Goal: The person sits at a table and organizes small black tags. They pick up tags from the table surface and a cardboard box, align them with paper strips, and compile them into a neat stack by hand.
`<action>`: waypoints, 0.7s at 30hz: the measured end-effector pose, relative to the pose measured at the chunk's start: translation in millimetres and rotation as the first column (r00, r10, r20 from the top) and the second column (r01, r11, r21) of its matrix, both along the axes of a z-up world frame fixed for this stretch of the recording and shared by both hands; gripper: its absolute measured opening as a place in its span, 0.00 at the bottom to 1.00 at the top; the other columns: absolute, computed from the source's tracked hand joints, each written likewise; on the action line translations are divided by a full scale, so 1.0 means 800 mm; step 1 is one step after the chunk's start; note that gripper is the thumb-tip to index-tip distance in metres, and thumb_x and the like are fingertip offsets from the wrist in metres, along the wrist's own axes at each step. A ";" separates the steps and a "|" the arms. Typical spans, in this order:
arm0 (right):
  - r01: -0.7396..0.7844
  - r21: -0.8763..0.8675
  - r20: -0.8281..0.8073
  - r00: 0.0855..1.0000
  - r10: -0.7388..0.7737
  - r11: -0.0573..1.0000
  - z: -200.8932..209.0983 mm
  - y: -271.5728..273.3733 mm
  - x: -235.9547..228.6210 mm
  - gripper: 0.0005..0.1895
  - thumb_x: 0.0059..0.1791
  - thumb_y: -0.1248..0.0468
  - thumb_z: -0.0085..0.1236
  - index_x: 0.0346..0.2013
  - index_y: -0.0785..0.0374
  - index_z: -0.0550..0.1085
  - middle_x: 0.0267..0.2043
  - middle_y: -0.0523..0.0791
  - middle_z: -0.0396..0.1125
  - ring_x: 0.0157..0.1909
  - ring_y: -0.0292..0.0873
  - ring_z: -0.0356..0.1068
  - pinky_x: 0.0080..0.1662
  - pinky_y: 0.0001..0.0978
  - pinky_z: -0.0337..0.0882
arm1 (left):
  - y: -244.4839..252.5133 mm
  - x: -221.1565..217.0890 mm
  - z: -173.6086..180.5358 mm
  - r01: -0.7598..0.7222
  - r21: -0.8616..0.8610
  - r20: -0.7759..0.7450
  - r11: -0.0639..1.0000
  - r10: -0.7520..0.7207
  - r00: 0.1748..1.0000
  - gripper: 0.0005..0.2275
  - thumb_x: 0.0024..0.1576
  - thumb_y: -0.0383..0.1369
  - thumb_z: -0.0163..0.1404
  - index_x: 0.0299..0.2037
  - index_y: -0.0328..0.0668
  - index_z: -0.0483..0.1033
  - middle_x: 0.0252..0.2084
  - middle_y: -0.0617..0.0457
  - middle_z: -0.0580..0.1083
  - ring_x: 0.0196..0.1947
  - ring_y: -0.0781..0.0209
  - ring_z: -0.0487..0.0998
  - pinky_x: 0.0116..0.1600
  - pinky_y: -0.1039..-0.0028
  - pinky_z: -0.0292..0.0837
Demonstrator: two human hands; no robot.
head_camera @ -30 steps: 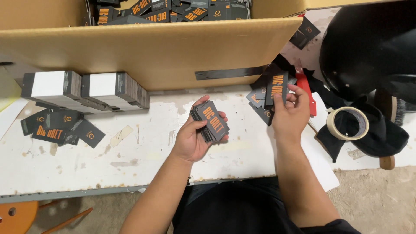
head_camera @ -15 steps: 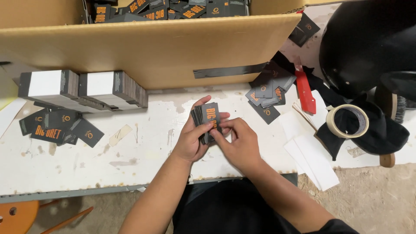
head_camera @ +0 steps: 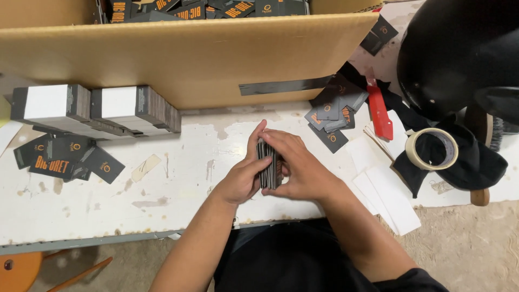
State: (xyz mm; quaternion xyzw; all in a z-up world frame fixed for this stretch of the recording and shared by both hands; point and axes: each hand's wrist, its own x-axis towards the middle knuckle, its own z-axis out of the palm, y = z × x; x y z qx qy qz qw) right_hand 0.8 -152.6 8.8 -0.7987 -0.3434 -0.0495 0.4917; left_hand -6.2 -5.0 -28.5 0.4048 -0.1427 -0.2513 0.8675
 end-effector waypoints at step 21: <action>-0.017 0.130 -0.066 0.998 0.026 0.991 -0.016 0.004 -0.006 0.45 0.26 0.58 0.68 0.54 0.63 0.58 0.46 0.49 0.62 0.46 0.48 0.61 0.49 0.38 0.60 | -0.005 -0.003 0.015 -0.089 0.166 -0.046 0.982 0.098 0.994 0.41 0.46 0.34 0.53 0.62 0.45 0.30 0.52 0.31 0.60 0.47 0.46 0.66 0.43 0.63 0.72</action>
